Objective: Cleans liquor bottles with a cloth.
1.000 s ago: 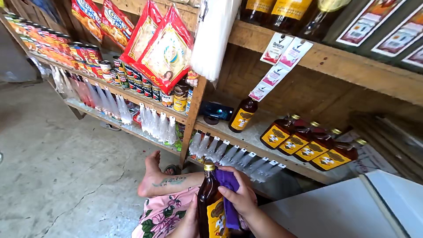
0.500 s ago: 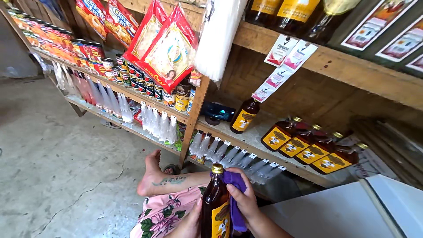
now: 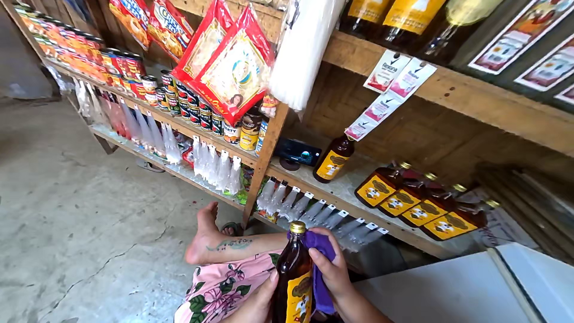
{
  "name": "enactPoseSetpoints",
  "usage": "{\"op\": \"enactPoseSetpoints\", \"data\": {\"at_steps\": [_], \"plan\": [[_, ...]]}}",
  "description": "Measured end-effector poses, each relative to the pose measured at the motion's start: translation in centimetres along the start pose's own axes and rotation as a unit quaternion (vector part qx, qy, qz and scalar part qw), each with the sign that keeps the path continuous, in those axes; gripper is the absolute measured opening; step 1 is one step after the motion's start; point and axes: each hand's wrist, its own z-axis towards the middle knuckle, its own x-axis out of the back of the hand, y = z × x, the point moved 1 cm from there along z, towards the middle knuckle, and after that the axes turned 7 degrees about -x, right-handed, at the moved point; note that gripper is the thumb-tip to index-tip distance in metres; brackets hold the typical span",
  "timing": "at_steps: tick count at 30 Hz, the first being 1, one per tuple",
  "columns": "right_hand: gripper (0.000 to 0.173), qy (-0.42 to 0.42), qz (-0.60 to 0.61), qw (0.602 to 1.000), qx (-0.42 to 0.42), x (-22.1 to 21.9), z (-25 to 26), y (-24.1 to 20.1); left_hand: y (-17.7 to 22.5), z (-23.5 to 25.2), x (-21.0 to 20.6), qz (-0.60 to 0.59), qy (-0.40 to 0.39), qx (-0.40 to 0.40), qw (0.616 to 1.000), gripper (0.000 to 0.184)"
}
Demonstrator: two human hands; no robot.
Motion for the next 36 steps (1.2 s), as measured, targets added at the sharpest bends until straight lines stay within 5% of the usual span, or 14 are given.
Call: {"op": "enactPoseSetpoints", "data": {"at_steps": [23,36], "plan": [[0.042,0.005,0.006,1.0,-0.016,-0.09,-0.04,-0.16,0.23,0.31,0.18,-0.014,0.057,-0.007,0.998,0.083],[0.04,0.011,0.004,1.0,-0.017,-0.1,0.03,-0.02,0.03,0.36,0.51,0.124,0.119,-0.087,0.981,0.072]]}}
